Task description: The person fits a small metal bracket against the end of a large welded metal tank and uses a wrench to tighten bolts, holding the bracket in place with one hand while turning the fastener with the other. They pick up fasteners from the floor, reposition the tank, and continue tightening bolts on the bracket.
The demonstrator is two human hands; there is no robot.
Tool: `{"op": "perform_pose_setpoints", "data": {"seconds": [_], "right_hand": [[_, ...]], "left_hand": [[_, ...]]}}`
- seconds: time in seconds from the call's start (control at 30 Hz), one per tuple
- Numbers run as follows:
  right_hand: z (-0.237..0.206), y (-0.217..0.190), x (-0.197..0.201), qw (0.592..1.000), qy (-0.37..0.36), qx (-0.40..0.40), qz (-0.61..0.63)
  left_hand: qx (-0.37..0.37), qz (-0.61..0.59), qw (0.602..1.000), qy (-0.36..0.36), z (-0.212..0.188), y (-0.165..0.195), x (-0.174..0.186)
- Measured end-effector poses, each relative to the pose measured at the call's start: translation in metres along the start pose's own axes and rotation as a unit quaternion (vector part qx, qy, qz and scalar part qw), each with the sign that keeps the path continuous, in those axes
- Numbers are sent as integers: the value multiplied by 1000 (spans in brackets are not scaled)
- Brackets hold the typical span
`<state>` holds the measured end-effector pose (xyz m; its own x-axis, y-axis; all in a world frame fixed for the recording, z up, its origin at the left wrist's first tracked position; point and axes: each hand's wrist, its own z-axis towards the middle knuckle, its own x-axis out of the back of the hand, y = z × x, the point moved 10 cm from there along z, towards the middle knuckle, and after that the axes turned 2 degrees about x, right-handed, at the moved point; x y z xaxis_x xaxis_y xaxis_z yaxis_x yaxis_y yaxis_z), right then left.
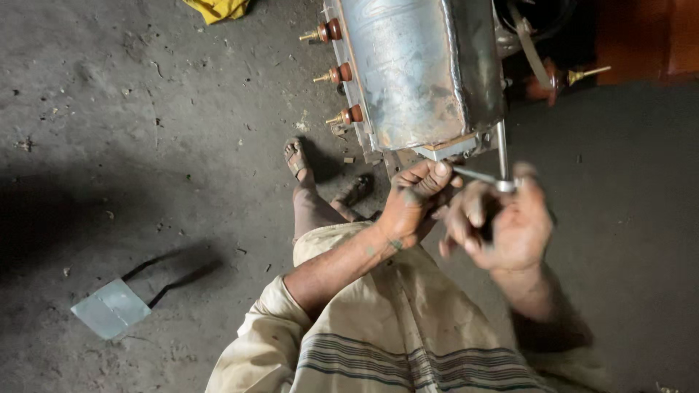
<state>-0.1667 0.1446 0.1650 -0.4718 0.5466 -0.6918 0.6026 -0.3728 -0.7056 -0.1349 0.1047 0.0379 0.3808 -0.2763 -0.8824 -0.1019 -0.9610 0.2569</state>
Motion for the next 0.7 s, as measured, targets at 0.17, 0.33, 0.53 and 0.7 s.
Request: {"op": "perform_pose_setpoints", "data": {"seconds": [0.17,0.33,0.53,0.7], "right_hand": [[-39,-103,-56,561,79,383,-730],[-26,-56,-35,384,-110,401,-824],[-26,-34,63,559,125,404,-713],[-19,86,156,781,365,385,-330]], "left_hand": [[21,25,998,53,-4,2,8],[5,44,997,62,-5,6,11],[-39,135,989,34,-10,19,21],[-57,343,937,17,-20,64,44]]}}
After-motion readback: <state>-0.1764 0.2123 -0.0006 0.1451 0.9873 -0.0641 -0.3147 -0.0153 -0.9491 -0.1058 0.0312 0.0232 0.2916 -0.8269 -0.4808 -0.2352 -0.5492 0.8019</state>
